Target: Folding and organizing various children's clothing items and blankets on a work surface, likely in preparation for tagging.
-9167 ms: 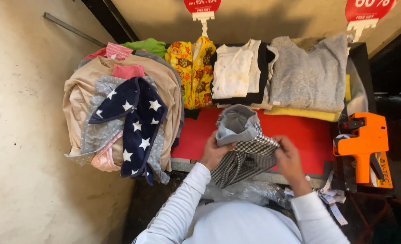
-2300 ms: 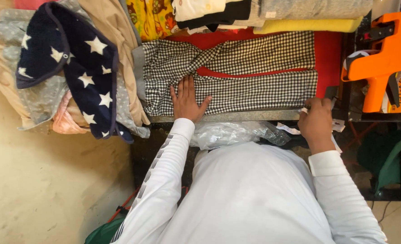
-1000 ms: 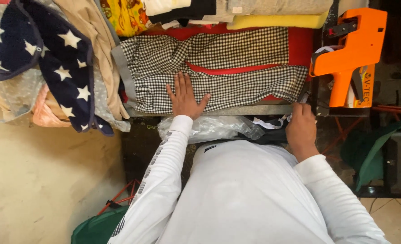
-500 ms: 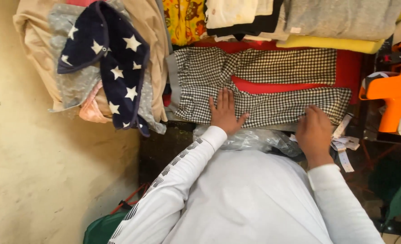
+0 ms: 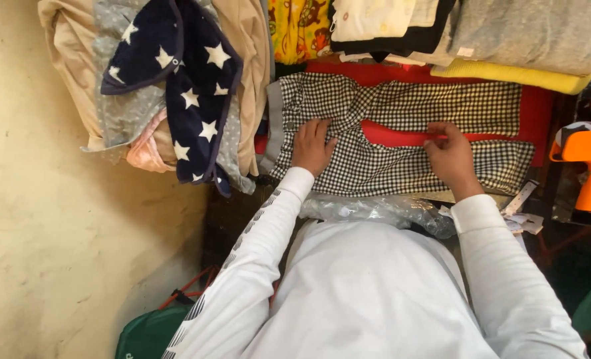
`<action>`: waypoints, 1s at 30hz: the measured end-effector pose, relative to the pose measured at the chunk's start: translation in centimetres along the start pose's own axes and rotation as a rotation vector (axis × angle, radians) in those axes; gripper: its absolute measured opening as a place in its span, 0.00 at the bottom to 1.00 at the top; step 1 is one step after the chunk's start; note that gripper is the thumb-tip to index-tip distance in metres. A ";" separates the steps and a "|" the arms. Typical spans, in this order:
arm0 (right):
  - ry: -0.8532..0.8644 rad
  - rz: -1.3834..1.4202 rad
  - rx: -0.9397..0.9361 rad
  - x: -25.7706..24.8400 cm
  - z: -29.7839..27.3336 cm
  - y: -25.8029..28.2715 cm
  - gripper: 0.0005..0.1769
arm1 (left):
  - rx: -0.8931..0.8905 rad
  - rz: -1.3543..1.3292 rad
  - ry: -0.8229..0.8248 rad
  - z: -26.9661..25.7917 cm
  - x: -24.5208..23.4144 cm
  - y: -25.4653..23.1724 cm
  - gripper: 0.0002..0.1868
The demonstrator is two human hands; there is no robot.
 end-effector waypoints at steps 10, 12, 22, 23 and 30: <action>-0.001 -0.784 -0.338 -0.5 4.7 -2.0 0.33 | -0.114 0.003 0.275 1.3 -3.9 -2.0 0.40; 0.122 -0.925 -0.287 -1.0 6.5 -4.3 0.18 | -0.112 -0.011 0.239 1.3 -3.4 -2.0 0.38; 0.013 -1.058 -0.250 -1.7 0.4 -3.6 0.09 | -0.226 0.126 0.072 -1.0 -3.9 -1.7 0.41; -0.093 -1.022 -0.359 -1.7 0.7 -3.6 0.08 | -0.226 0.137 0.091 -0.9 -3.6 -1.6 0.42; 0.096 -1.046 -0.418 -1.9 5.8 -1.2 0.33 | -0.220 0.130 0.137 -0.9 -4.1 -1.7 0.41</action>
Point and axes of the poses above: each hand's wrist, its own z-axis towards the middle knuckle, its own x-axis out of the palm, y = z × x, the point moved 1 cm from there along z, towards the middle knuckle, and after that the axes turned 11 degrees about -x, right-handed, at the moved point
